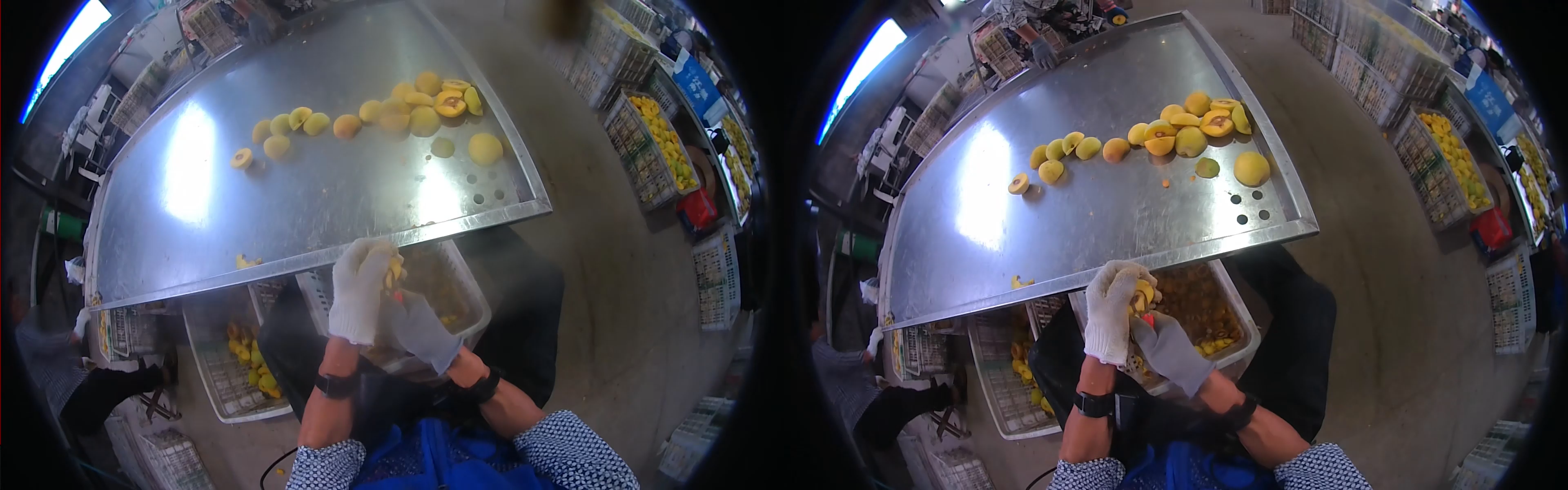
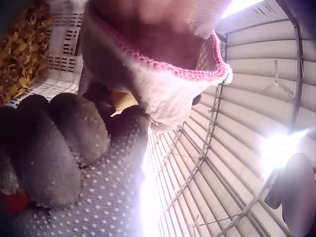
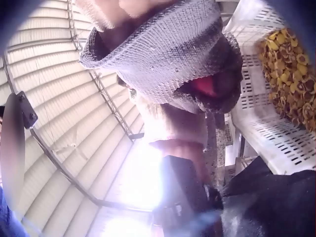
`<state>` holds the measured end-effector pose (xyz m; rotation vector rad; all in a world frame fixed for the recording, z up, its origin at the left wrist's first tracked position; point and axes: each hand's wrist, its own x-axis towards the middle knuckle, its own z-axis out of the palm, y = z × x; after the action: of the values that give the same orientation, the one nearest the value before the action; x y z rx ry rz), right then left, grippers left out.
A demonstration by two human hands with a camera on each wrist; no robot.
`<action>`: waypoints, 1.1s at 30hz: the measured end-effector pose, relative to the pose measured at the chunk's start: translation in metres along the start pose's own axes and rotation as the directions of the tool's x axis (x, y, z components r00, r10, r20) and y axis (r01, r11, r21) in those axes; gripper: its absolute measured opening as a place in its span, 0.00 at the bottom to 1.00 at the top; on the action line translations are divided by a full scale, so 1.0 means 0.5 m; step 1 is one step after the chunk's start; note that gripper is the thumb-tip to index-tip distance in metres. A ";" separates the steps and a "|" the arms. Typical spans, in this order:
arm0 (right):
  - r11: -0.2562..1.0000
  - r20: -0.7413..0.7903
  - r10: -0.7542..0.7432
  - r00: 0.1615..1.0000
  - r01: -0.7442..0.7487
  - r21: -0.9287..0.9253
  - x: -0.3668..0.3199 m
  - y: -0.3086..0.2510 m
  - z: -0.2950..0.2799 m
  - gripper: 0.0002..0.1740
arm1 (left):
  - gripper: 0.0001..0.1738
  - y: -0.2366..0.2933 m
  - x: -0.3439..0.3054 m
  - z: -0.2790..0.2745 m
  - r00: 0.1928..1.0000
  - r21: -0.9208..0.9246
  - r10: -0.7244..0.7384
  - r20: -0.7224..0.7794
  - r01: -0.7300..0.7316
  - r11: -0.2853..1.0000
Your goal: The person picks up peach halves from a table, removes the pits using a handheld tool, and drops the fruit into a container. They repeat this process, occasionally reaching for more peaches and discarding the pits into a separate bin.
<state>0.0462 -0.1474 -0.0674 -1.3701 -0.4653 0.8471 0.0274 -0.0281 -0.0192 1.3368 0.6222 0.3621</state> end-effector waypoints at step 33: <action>0.977 -0.016 -0.103 0.995 0.098 -0.187 0.011 0.026 0.013 0.19 | 0.13 -0.009 0.004 -0.012 0.999 -0.019 0.030 0.022 -0.030 0.999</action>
<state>0.0416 -0.1395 -0.0800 -1.5138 -0.6016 0.7161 0.0247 -0.0231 -0.0245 1.3318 0.5789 0.3760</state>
